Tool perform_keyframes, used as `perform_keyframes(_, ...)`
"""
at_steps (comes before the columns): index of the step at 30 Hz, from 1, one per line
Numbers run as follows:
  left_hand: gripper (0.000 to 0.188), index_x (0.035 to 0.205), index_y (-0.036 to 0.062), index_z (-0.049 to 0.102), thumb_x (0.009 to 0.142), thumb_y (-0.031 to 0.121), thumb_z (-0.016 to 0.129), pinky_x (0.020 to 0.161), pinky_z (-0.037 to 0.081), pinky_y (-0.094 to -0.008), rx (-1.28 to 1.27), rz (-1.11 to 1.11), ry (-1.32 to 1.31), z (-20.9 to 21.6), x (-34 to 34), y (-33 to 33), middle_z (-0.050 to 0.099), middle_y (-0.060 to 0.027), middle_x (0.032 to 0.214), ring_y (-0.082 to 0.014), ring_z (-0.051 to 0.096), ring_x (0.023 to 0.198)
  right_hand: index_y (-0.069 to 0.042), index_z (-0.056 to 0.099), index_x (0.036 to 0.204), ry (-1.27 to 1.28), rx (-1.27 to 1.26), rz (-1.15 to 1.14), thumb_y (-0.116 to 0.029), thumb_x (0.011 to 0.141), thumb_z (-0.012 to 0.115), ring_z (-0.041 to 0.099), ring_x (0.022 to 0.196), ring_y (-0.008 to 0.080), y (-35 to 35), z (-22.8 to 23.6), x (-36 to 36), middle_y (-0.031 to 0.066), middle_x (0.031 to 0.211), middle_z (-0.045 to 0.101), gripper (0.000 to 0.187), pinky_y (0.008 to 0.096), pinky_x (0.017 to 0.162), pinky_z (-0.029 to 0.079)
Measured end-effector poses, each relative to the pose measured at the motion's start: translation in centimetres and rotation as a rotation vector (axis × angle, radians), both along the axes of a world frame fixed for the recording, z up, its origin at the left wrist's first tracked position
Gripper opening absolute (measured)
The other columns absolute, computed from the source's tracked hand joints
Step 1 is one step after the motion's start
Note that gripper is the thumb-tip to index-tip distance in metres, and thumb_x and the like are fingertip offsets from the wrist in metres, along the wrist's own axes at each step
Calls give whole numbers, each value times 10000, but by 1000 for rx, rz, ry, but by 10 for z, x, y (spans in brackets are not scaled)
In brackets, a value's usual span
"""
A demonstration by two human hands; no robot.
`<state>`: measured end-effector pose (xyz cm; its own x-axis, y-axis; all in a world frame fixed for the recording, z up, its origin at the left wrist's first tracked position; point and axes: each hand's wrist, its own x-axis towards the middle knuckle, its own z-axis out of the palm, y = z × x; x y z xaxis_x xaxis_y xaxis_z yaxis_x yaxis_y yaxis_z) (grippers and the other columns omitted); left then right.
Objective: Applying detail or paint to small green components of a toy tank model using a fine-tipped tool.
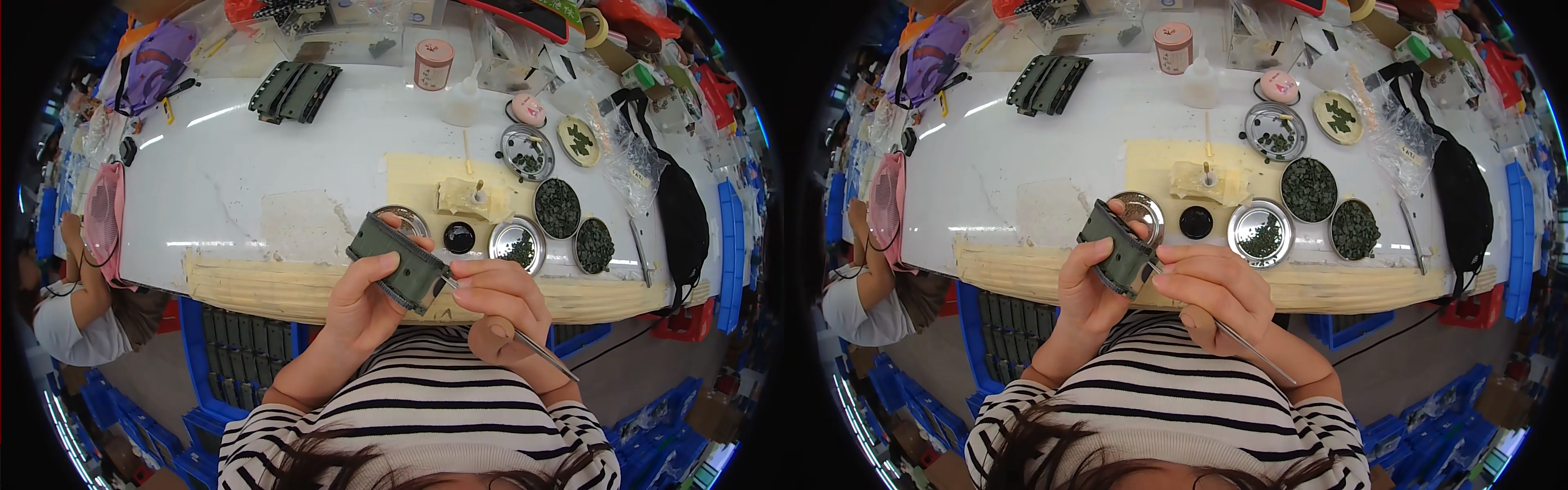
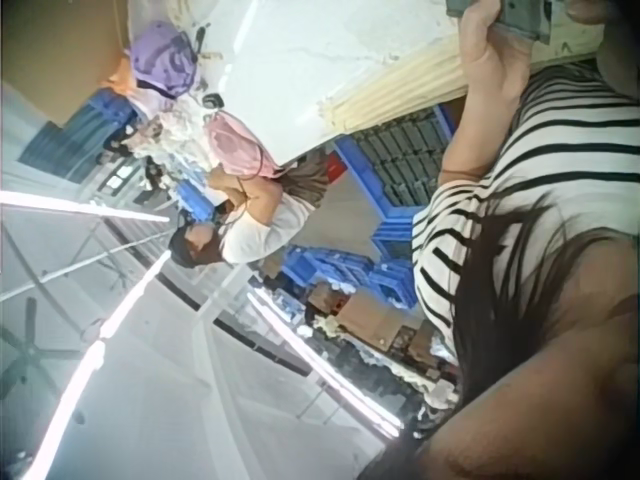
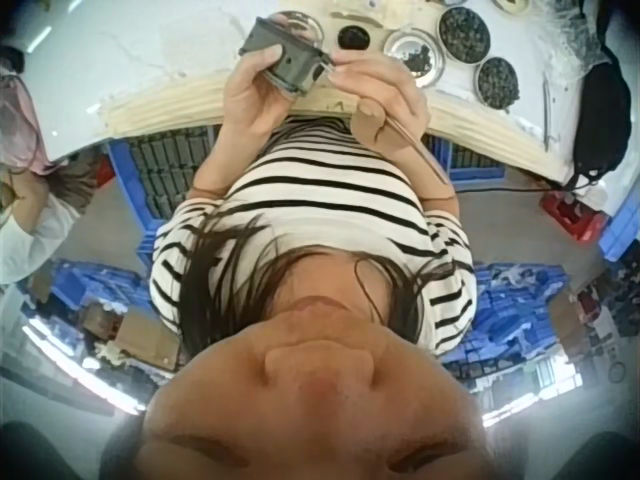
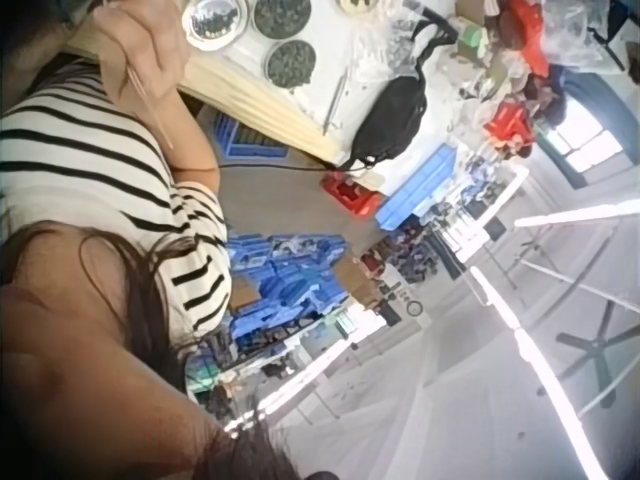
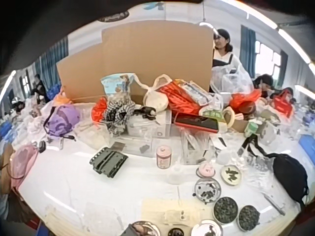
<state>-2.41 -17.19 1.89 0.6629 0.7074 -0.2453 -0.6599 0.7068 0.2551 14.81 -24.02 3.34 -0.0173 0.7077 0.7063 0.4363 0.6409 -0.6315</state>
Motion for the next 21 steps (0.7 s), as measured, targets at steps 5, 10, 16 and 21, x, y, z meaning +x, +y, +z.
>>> perform_keyframes(5, 391, 1233, 134, 417, 870, 62, 545, 827, 566, -382, -10, 1, 8, -1, -1, 0, 562, -181, 1147, -263, 615, 1028, 26, 640, 1045, -7, 23, 9, -102, 887, 595, 661, 918, 306, 1, 0, 0, 154, 966, 629, 208, 361, 751, 544)
perform_keyframes(10, 386, 1223, 133, 418, 866, 66, 549, 820, 567, -378, -14, -4, -5, -4, 0, 0, 566, -182, 1140, -263, 616, 1020, 24, 639, 1041, 4, 33, 12, -82, 881, 587, 660, 915, 309, 1, -2, 0, 151, 964, 630, 199, 358, 747, 542)
perform_keyframes(16, 390, 1214, 136, 408, 860, 73, 557, 774, 581, -384, 10, 11, -28, -3, 2, -1, 572, -186, 1128, -276, 624, 1000, 19, 638, 1039, 17, 56, 9, -88, 895, 576, 661, 910, 309, 0, -4, -2, 145, 963, 632, 190, 353, 749, 541)
perform_keyframes(21, 392, 1212, 138, 396, 858, 72, 553, 757, 584, -389, 14, 17, -51, -3, 1, -1, 573, -186, 1128, -287, 629, 993, 16, 636, 1036, 38, 56, 6, -112, 924, 555, 658, 928, 309, 1, -7, -3, 140, 963, 633, 189, 351, 749, 540)
